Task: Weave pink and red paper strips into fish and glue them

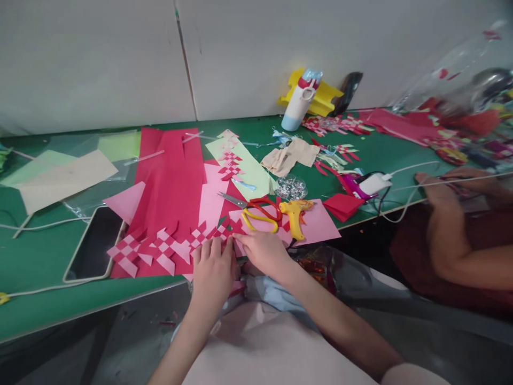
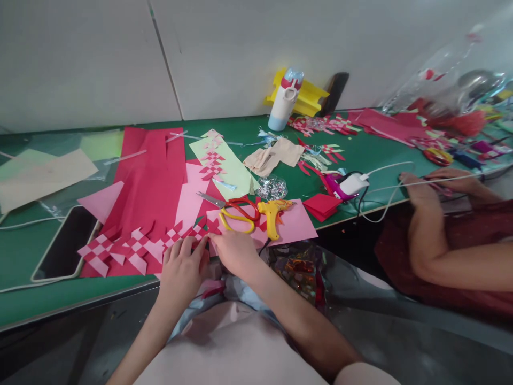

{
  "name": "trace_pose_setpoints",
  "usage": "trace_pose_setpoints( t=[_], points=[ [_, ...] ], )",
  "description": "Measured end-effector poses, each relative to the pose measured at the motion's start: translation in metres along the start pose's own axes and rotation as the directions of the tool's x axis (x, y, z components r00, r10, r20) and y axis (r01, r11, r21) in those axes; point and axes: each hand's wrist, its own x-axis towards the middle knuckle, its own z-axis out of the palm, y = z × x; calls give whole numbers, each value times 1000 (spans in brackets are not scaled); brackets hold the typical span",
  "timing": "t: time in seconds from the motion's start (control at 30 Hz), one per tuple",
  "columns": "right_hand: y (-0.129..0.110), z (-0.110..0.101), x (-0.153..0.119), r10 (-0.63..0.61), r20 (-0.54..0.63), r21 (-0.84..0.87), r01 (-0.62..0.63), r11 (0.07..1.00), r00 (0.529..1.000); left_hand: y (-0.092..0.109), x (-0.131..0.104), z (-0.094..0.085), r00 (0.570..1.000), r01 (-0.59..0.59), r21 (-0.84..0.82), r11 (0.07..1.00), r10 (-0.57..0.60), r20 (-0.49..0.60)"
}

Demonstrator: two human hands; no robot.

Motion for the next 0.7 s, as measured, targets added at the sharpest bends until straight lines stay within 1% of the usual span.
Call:
trace_pose_setpoints(
  t=[0.17, 0.3, 0.47, 0.6, 0.7],
  points=[
    [-4, 0, 0, -28, 23, -92, 30, 995, 999, -4, 1, 0, 1000, -6, -34, 999, 6, 3],
    [-4, 2, 0, -62, 13, -106, 63, 992, 998, -3, 6, 0, 1000, -17, 17, 1000, 17, 6],
    [0, 1, 1, -59, -7, -10, 59, 998, 998, 0, 12, -2, 1000, -22, 82, 996, 20, 23],
    [5, 1, 3, -31, -18, 108, 32, 994, 999, -3, 11, -3, 999, -25, 43, 999, 24, 33],
    [9, 2, 2, -20, -25, 187, 24, 982, 999, -8, 7, -2, 999, -39, 7, 999, 39, -9]
  ],
)
